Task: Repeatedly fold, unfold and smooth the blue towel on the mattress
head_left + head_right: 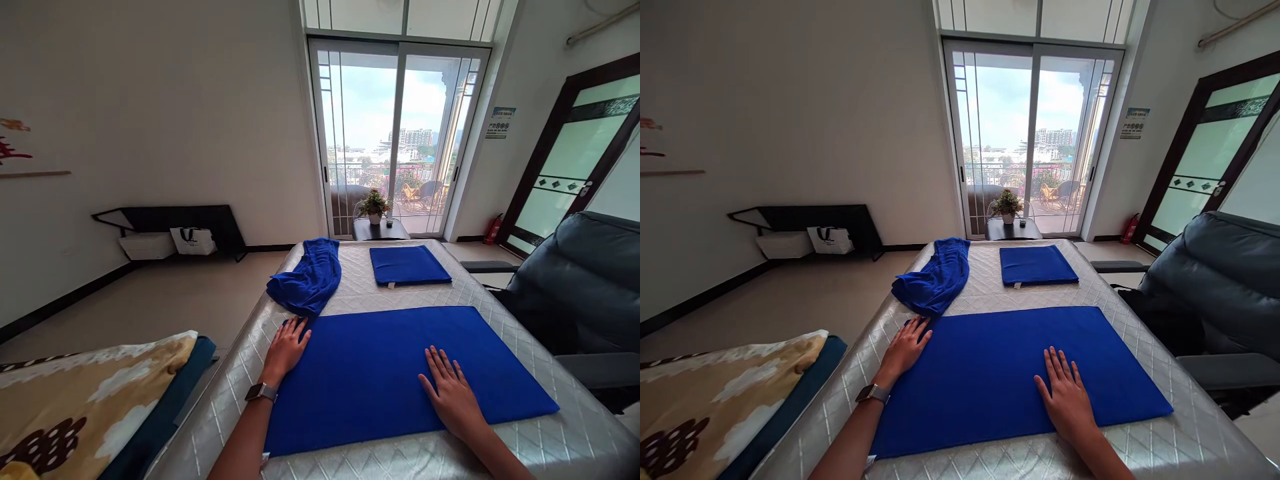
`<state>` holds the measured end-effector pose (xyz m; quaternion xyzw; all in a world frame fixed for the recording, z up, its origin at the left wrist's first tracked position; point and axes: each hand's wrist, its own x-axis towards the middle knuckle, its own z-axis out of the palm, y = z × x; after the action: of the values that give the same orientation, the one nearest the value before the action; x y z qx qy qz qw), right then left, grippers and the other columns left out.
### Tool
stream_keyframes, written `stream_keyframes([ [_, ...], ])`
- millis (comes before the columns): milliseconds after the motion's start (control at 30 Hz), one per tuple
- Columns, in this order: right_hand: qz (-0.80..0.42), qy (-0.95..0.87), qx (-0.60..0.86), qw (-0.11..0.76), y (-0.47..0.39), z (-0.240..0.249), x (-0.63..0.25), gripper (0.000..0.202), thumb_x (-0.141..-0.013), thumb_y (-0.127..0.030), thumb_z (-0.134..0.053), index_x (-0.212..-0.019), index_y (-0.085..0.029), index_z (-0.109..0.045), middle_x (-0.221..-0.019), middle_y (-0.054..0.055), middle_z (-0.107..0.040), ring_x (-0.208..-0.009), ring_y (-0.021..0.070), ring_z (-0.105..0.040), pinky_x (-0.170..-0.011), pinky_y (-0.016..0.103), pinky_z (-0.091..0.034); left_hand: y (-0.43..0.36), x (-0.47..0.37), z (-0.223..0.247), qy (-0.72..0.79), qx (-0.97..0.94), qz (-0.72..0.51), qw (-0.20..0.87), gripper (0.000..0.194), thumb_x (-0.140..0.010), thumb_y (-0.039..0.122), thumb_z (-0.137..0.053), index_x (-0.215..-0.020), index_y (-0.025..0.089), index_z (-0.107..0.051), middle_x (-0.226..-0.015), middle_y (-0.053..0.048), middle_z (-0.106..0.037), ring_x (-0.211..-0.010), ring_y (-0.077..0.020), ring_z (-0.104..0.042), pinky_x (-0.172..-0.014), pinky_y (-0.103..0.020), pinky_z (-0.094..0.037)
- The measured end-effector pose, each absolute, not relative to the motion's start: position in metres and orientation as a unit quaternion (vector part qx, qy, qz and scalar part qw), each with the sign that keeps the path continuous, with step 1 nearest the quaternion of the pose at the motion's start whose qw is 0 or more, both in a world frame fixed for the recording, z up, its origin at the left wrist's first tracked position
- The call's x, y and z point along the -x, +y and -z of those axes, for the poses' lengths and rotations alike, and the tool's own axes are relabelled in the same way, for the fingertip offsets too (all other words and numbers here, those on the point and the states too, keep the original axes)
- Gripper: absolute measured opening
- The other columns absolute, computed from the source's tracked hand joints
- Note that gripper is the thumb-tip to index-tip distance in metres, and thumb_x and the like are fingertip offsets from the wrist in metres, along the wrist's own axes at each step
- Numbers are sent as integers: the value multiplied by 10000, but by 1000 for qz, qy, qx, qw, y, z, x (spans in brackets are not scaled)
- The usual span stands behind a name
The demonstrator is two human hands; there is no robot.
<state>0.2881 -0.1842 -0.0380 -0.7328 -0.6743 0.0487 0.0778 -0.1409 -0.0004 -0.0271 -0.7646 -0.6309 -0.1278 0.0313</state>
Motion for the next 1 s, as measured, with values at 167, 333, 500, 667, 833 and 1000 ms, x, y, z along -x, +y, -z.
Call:
stream_keyframes([
  [167,-10,-652,754,86,-189,56,-338,782,-1004,-667,-155,-1638,-231,-294,-1700,19,-236,-1579,249,-174,-1283,529,-137,3,143,30,-626,768,134,27,569,-1039,472,-393,-1523,197,-510,-1611,-126,-465,-1520,-295,-376,-1265,-520,-269],
  [333,18,-625,776,81,-198,77,-405,810,-965,-656,-138,-1614,-231,-372,-1704,34,-258,-1581,282,-162,-1272,555,-140,3,143,28,-627,769,126,23,571,-1043,472,-384,-1511,177,-523,-1619,-145,-447,-1527,-294,-365,-1271,-517,-254],
  [500,26,-589,802,91,-212,95,-472,859,-892,-693,-140,-1540,-254,-492,-1679,58,-335,-1572,314,-195,-1262,568,-157,4,145,30,-624,769,137,25,568,-1041,487,-379,-1517,207,-517,-1618,-116,-457,-1524,-296,-368,-1264,-524,-271],
  [667,30,-579,808,104,-218,104,-491,847,-871,-669,-173,-1523,-247,-511,-1671,65,-351,-1565,319,-213,-1257,556,-182,8,148,37,-626,769,124,31,582,-1043,501,-345,-1533,225,-493,-1635,-104,-436,-1531,-276,-357,-1261,-503,-270],
  [833,30,-579,809,96,-215,109,-492,885,-872,-669,-136,-1526,-206,-511,-1684,75,-319,-1571,309,-195,-1262,542,-155,9,147,37,-630,767,119,29,585,-1043,500,-349,-1538,220,-486,-1642,-115,-421,-1532,-279,-354,-1267,-509,-248],
  [1000,0,-562,820,112,-215,105,-498,908,-887,-703,-150,-1618,-204,-353,-1706,70,-258,-1574,300,-192,-1259,553,-181,5,145,33,-628,768,122,32,580,-1043,497,-375,-1530,208,-500,-1623,-123,-451,-1526,-291,-366,-1263,-507,-267],
])
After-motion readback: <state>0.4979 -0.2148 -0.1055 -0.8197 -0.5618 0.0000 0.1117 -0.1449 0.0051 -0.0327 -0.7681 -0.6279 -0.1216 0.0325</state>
